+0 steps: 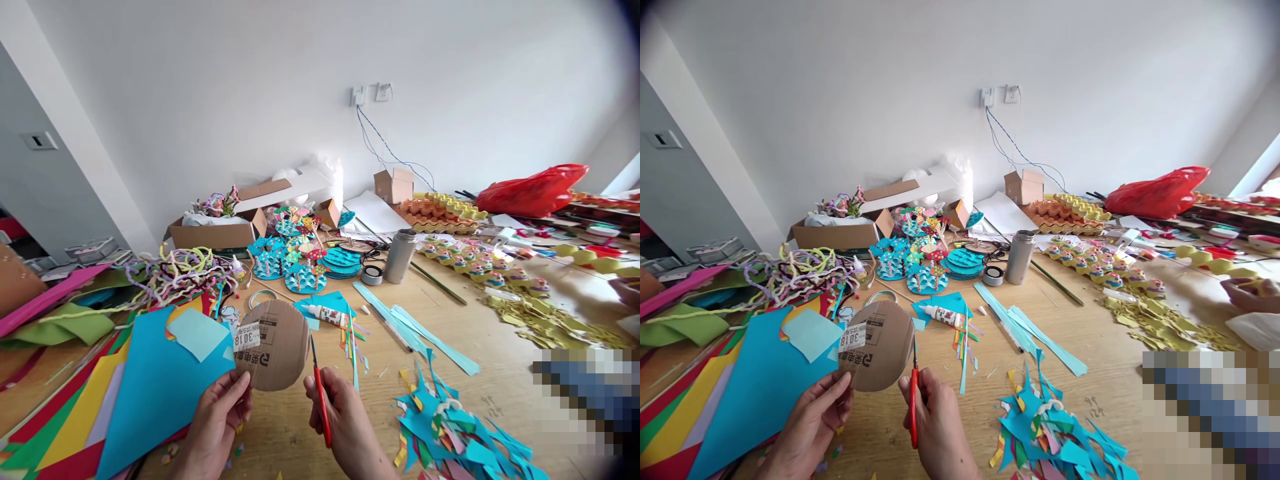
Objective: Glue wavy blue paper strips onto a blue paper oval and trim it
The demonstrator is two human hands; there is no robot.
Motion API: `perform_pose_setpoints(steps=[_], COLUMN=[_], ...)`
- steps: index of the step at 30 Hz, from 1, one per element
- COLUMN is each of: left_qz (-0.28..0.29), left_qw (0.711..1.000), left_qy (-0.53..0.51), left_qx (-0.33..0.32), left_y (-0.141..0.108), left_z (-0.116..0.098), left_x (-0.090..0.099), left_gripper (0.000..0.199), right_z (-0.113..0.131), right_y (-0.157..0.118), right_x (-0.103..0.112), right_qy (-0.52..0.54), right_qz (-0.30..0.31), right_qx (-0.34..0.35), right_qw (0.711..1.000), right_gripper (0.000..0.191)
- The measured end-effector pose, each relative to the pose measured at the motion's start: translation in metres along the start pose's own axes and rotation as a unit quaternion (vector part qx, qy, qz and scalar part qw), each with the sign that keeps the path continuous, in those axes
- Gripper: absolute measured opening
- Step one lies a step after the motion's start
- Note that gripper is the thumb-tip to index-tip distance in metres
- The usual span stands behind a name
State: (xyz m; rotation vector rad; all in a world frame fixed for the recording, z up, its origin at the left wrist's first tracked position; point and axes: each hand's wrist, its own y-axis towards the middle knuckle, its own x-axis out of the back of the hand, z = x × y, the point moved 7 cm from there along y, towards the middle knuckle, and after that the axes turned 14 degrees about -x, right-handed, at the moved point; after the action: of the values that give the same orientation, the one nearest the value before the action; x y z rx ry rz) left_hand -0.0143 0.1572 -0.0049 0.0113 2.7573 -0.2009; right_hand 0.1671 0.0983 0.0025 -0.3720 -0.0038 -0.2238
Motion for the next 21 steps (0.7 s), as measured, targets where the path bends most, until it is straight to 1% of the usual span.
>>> perform_pose_setpoints(steps=[7,10,16,21], left_qz=[-0.014,-0.016,0.002,-0.001], left_qw=[1.0,1.0,1.0,1.0], left_qy=[-0.013,-0.017,-0.014,-0.012], left_qx=[0.0,0.006,0.011,0.012], left_y=[0.0008,0.001,-0.0014,-0.003], left_z=[0.0007,0.0026,0.0025,0.0008], left_x=[0.0032,0.0042,0.0,-0.0018], left_gripper=[0.039,0.039,0.035,0.036], right_z=[0.0015,0.0035,0.0069,0.0076], right_y=[-0.0017,-0.0022,-0.0045,-0.0057], right_x=[0.0001,0.0013,0.0006,-0.0006], right_qy=[-0.01,-0.025,-0.04,-0.036], right_qz=[-0.001,-0.002,0.009,0.018], right_qx=[-0.005,0.005,0.012,0.015], right_qw=[1.0,1.0,0.999,0.999], right_gripper=[0.054,0.054,0.052,0.049])
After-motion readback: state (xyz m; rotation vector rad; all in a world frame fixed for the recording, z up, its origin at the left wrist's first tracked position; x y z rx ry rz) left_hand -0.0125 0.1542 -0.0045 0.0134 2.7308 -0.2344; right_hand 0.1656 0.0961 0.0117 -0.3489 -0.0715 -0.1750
